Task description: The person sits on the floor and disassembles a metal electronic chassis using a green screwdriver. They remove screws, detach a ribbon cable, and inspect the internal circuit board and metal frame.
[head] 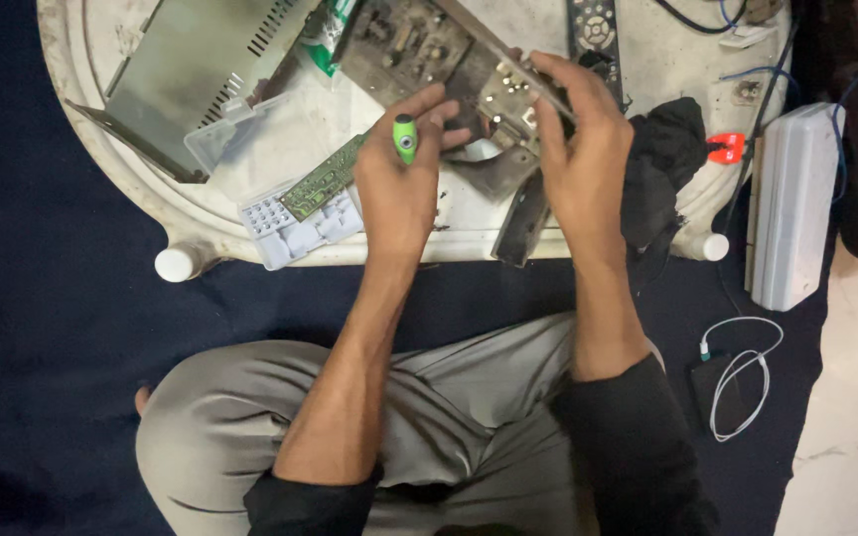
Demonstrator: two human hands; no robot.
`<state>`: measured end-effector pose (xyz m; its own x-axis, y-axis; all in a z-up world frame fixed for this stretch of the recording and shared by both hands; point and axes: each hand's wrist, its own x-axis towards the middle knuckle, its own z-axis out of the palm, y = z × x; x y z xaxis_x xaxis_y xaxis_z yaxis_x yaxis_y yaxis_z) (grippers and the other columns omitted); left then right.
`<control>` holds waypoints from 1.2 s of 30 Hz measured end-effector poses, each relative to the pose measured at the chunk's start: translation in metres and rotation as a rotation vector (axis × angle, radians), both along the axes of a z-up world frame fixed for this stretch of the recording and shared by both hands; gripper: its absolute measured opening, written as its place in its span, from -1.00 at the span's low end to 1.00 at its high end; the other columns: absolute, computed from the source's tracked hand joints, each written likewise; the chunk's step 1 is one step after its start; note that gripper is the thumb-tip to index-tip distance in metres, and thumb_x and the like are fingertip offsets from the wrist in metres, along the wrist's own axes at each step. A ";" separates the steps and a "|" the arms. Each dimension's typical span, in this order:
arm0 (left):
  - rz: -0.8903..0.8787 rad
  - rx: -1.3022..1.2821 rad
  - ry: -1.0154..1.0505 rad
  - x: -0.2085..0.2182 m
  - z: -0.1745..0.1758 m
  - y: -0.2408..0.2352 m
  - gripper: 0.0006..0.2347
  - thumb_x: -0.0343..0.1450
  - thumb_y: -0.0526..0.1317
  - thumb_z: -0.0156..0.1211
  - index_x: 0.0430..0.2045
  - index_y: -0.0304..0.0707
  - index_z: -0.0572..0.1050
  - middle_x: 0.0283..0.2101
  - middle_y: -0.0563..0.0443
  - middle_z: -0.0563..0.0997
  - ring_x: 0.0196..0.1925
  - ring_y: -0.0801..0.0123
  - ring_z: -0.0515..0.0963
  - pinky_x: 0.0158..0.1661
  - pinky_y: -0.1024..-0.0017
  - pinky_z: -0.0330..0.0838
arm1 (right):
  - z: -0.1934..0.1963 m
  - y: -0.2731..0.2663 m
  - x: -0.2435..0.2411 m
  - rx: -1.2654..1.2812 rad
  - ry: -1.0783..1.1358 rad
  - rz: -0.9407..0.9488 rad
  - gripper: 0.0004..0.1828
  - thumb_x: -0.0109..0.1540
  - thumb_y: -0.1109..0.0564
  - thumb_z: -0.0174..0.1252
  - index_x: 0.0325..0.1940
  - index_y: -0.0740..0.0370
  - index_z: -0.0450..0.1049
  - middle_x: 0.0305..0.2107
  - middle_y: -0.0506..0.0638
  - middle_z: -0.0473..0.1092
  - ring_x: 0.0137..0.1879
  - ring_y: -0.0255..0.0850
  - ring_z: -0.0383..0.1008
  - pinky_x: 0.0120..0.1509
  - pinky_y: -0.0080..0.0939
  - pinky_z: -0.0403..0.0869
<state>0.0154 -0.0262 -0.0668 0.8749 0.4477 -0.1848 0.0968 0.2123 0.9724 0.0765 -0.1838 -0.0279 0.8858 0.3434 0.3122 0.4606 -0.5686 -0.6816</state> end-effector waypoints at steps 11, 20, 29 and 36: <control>0.125 -0.549 -0.156 -0.009 0.039 0.017 -0.77 0.56 -0.22 0.15 -0.01 -0.43 0.52 -0.28 0.04 0.57 -0.43 0.58 0.43 -0.59 0.64 0.13 | 0.000 -0.018 -0.008 0.367 0.164 -0.162 -0.76 0.46 0.32 0.14 0.22 0.36 0.50 0.01 -0.03 0.51 0.13 -0.38 0.47 0.30 -0.42 0.42; 0.131 -0.923 -0.399 -0.023 0.064 0.033 -0.79 0.64 -0.18 0.10 -0.05 -0.43 0.48 -0.34 0.04 0.44 -0.40 0.50 0.39 -0.54 0.62 0.16 | 0.016 -0.014 -0.024 0.804 0.326 -0.070 -0.73 0.51 0.37 0.12 0.32 0.43 0.40 0.07 0.01 0.47 0.15 -0.40 0.46 0.34 -0.45 0.41; 0.233 -0.827 -0.603 -0.042 0.083 0.022 -0.75 0.76 -0.10 -0.06 -0.16 -0.32 0.40 -0.43 0.04 0.33 -0.44 0.48 0.31 -0.43 0.56 0.20 | 0.027 -0.011 -0.035 1.094 0.485 -0.036 -0.74 0.51 0.39 0.10 0.30 0.43 0.36 0.04 0.06 0.47 0.14 -0.37 0.48 0.32 -0.39 0.46; 0.284 -0.748 -0.629 -0.048 0.097 0.008 -0.77 0.77 -0.11 -0.09 -0.15 -0.29 0.28 -0.44 0.03 0.24 -0.46 0.45 0.21 -0.37 0.50 0.18 | 0.029 -0.012 -0.040 1.175 0.494 0.041 -0.83 0.55 0.38 0.08 0.24 0.41 0.36 0.03 0.10 0.45 0.11 -0.33 0.46 0.36 -0.33 0.47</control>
